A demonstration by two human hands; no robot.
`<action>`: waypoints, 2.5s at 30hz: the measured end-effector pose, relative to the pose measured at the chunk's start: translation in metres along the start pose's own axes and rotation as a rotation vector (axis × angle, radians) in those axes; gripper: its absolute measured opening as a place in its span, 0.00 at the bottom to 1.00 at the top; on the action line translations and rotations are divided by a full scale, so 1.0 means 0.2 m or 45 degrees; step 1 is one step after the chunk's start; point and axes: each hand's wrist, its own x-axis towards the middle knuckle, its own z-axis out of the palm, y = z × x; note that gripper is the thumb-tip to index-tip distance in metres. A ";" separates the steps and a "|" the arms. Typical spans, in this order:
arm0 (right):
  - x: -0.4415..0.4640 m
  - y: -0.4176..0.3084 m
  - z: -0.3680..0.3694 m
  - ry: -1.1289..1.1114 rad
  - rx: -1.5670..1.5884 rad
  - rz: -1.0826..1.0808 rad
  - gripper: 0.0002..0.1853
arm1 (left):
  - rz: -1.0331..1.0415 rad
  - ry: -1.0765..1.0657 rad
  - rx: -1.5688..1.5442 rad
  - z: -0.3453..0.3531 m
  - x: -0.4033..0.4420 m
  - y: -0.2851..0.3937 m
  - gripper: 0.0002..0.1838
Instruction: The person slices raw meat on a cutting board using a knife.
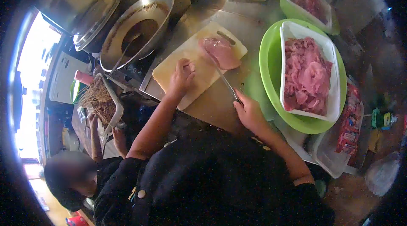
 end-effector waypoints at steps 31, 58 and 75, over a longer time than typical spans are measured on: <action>0.00 -0.06 0.04 -0.326 0.349 0.258 0.27 | -0.158 0.021 0.156 -0.03 0.11 0.11 0.07; 0.02 -0.05 0.10 -0.371 0.039 0.079 0.28 | -0.165 0.016 0.312 -0.06 0.00 0.07 0.08; 0.01 0.04 0.15 -0.248 -0.140 -0.187 0.27 | -0.141 0.190 0.311 -0.04 -0.04 0.06 0.07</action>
